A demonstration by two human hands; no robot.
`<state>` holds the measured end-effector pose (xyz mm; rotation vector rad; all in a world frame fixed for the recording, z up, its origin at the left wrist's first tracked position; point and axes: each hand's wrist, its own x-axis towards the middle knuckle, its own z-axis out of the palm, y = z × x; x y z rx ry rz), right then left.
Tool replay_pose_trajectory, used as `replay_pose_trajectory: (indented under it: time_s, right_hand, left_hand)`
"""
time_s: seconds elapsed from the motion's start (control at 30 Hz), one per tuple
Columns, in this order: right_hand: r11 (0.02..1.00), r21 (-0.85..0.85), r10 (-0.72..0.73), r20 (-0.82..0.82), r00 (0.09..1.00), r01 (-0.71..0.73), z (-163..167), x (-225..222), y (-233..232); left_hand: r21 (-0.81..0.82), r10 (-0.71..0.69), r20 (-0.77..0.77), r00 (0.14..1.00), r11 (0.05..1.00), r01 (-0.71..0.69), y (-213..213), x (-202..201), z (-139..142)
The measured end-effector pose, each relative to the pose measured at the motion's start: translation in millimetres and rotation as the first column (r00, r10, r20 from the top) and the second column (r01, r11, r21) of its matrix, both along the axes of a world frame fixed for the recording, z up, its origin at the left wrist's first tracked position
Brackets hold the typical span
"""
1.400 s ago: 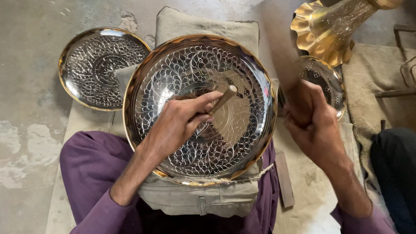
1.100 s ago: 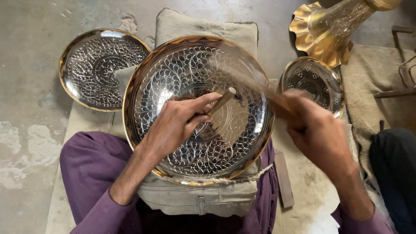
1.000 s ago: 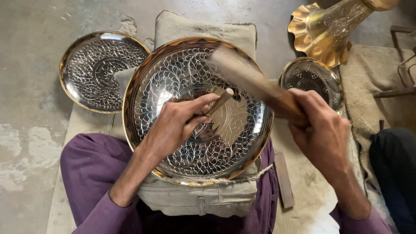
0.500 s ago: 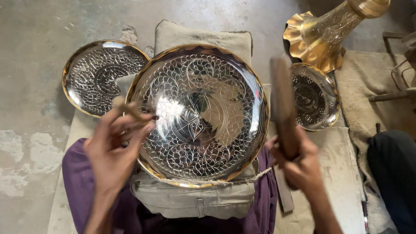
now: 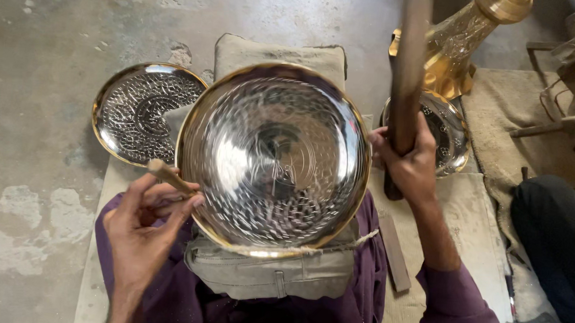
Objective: The person sits on the floor with a decorated metal plate resting on a lap cushion and engraves ornamental patterns into its surface. They hold a chisel against the plate with one hand and strike it with a wooden mallet held in the other hand, repositioning the chisel repeatedly to work across the design, with other engraved plates and brass items beside them.
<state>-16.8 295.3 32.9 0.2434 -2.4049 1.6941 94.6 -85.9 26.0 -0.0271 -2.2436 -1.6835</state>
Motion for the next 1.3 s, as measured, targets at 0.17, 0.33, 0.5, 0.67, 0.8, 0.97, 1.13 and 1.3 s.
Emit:
replay_pose_trajectory:
  time_s: [0.17,0.33,0.5,0.67,0.8,0.97,1.13,1.3]
  right_hand:
    - [0.992,0.127,-0.031,0.124,0.992,0.016,5.4,25.5,1.8]
    - [0.979,0.157,0.107,0.134,0.985,-0.127,-7.7,67.1,4.4]
    - [0.998,0.055,0.013,0.143,0.99,-0.021,-5.8,35.4,1.9]
    - [0.99,-0.071,-0.122,0.064,0.991,0.126,0.6,23.6,-9.6]
    - [0.99,0.101,-0.114,0.127,0.985,0.101,-0.3,44.6,-10.4]
    - [0.989,0.099,-0.114,0.081,0.99,0.105,-5.8,41.3,-11.8]
    - [0.983,0.121,-0.137,0.008,0.991,0.135,1.0,41.4,-16.5]
    - [0.947,-0.316,-0.043,0.045,0.998,0.055,4.8,95.0,-23.0]
  left_hand:
    - [0.042,-0.048,-0.051,0.998,0.998,0.05,2.3,-0.9,-0.1]
    - [0.018,-0.073,-0.06,0.996,0.997,0.075,0.9,-11.9,-3.6]
    - [-0.003,-0.126,-0.038,0.991,0.992,0.125,15.7,-25.4,-11.0]
    - [-0.031,-0.197,0.017,0.98,0.98,0.197,33.7,-45.6,-17.9]
    - [-0.038,-0.246,-0.013,0.969,0.969,0.246,47.0,-60.9,-23.0]
    - [0.03,-0.318,-0.033,0.947,0.947,0.319,58.4,-74.9,-25.9]
    - [-0.016,-0.33,-0.008,0.944,0.944,0.33,70.0,-85.9,-26.1]
    - [-0.001,-0.317,0.0,0.948,0.948,0.317,70.1,-91.9,-24.5]
